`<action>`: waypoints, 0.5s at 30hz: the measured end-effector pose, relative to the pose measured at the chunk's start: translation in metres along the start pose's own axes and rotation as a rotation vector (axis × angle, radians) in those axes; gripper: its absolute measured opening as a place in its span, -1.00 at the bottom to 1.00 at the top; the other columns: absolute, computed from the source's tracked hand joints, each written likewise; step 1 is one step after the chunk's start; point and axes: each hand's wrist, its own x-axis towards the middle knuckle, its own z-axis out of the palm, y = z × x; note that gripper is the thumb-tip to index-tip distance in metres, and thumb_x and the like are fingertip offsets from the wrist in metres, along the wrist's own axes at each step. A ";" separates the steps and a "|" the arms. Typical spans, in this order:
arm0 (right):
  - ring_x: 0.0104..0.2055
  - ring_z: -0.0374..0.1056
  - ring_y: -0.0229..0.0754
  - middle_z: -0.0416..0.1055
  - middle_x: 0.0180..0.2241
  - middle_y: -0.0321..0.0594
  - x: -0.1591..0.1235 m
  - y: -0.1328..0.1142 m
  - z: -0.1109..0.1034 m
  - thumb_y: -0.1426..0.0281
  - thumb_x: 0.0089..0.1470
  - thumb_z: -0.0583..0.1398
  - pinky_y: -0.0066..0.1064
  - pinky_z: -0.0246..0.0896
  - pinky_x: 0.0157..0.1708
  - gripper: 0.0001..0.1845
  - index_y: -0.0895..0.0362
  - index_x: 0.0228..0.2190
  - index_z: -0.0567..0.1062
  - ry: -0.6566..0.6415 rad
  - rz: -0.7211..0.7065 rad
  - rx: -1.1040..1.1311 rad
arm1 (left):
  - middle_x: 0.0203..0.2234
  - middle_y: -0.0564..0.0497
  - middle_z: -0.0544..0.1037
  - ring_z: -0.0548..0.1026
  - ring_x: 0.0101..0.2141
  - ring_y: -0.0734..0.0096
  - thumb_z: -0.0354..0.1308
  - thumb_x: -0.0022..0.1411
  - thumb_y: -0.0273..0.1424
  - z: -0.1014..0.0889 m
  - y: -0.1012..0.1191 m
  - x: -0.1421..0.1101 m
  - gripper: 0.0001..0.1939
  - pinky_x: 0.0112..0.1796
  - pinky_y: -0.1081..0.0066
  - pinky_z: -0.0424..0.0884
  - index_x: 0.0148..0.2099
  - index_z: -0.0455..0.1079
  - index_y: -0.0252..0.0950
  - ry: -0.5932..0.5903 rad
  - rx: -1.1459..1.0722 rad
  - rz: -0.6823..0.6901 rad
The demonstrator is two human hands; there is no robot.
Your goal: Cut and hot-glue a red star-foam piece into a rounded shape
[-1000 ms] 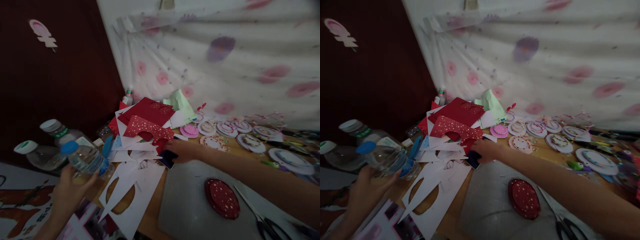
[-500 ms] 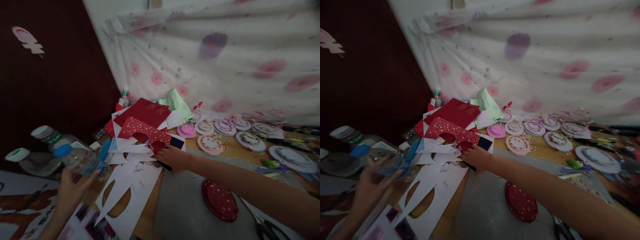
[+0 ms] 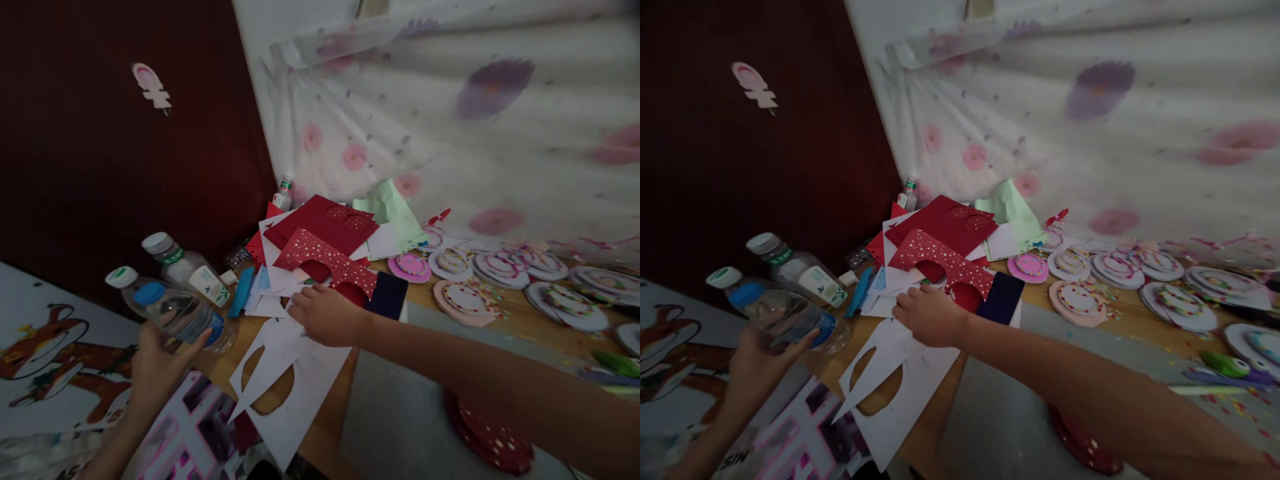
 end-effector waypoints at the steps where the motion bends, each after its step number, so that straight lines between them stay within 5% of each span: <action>1: -0.07 0.31 0.01 0.40 -0.10 -0.03 0.021 -0.008 0.006 0.44 0.15 0.14 -0.17 0.23 -0.14 -0.74 0.21 -0.10 0.40 0.012 -0.016 -0.014 | -0.13 -0.15 0.54 0.60 -0.18 -0.02 0.37 -0.07 -0.11 0.001 -0.001 0.000 -0.34 -0.19 -0.04 0.59 0.03 0.25 -0.23 0.008 -0.013 -0.023; 6: 0.18 0.19 -0.02 0.26 0.17 -0.04 0.114 -0.038 0.045 0.46 0.30 0.05 -0.11 0.19 0.08 -0.69 0.18 0.05 0.36 0.033 -0.086 -0.074 | -0.11 -0.15 0.51 0.56 -0.07 -0.06 0.41 -0.13 -0.12 0.007 -0.011 0.001 -0.29 -0.11 -0.02 0.55 0.02 0.21 -0.24 -0.029 -0.136 -0.019; 8: 0.13 0.27 -0.01 0.29 0.15 -0.08 0.137 -0.042 0.059 0.35 0.26 0.15 -0.04 0.24 0.06 -0.65 0.15 0.06 0.38 0.007 -0.063 -0.097 | -0.11 -0.14 0.51 0.55 -0.06 -0.04 0.40 -0.09 -0.14 0.007 -0.015 0.000 -0.30 -0.11 0.01 0.56 0.04 0.19 -0.23 -0.060 -0.166 -0.009; 15: -0.04 0.40 -0.09 0.39 0.01 -0.10 0.140 -0.024 0.068 0.30 0.25 0.18 -0.13 0.39 -0.09 -0.66 0.17 0.02 0.41 -0.038 0.095 -0.136 | -0.05 -0.10 0.47 0.53 -0.03 0.05 0.36 0.03 -0.22 0.006 -0.019 -0.001 -0.41 -0.07 0.06 0.54 0.04 0.19 -0.20 -0.103 -0.195 -0.015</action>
